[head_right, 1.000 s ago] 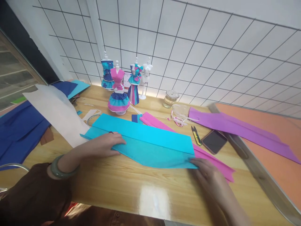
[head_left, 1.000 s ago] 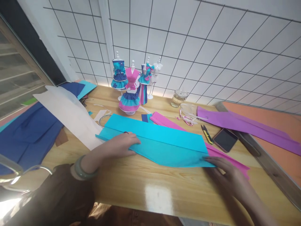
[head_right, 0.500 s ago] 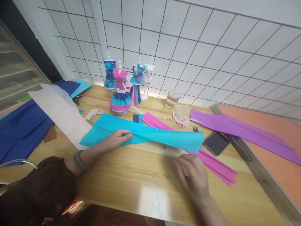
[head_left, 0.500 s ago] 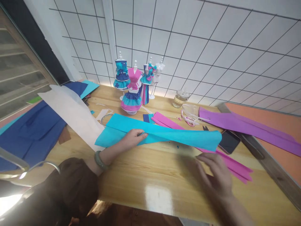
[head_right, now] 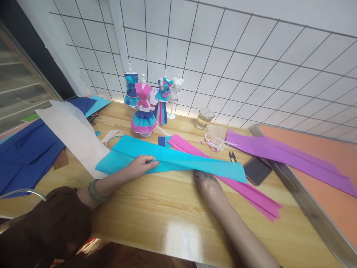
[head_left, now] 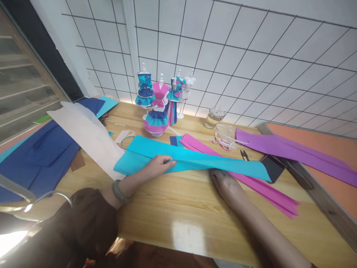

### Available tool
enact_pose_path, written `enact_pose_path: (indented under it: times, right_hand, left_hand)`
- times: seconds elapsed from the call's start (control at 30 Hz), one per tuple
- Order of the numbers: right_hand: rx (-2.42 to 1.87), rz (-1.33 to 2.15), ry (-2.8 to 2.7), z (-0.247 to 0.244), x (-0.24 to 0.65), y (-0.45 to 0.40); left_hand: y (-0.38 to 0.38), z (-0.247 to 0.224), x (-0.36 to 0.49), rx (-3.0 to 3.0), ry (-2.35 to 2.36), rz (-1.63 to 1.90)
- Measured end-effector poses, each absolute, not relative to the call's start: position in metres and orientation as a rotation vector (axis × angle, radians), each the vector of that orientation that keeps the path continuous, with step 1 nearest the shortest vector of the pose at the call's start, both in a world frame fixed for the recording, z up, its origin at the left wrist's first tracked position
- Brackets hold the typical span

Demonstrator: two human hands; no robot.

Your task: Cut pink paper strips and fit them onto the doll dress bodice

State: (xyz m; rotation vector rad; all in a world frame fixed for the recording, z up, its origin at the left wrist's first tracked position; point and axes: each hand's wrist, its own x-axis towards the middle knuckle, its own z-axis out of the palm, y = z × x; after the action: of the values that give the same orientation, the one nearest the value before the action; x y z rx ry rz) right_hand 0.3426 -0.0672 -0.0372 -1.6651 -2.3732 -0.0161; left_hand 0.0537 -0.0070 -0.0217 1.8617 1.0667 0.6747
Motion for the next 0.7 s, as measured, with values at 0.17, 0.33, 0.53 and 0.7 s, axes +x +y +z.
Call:
enact_pose_path:
  times: [0.17,0.33,0.53,0.7]
  right_hand:
    - [-1.479,0.383,-2.432,0.007,0.311,-0.101]
    - [-1.526,0.177,-2.035,0.050,0.335,-0.073]
    - [-1.966,0.051,-1.746,0.023,0.406,0.017]
    - [-1.971,0.038,-1.742,-0.003,0.429,0.036]
  left_hand:
    - [-0.008,-0.026,0.055,1.905,1.080,0.673]
    - [-0.015,-0.026,0.057,2.120,1.057,0.610]
    - [-0.026,-0.023,0.050,2.553,0.763,0.491]
    - [-0.031,-0.022,0.046,2.709,0.691,0.473]
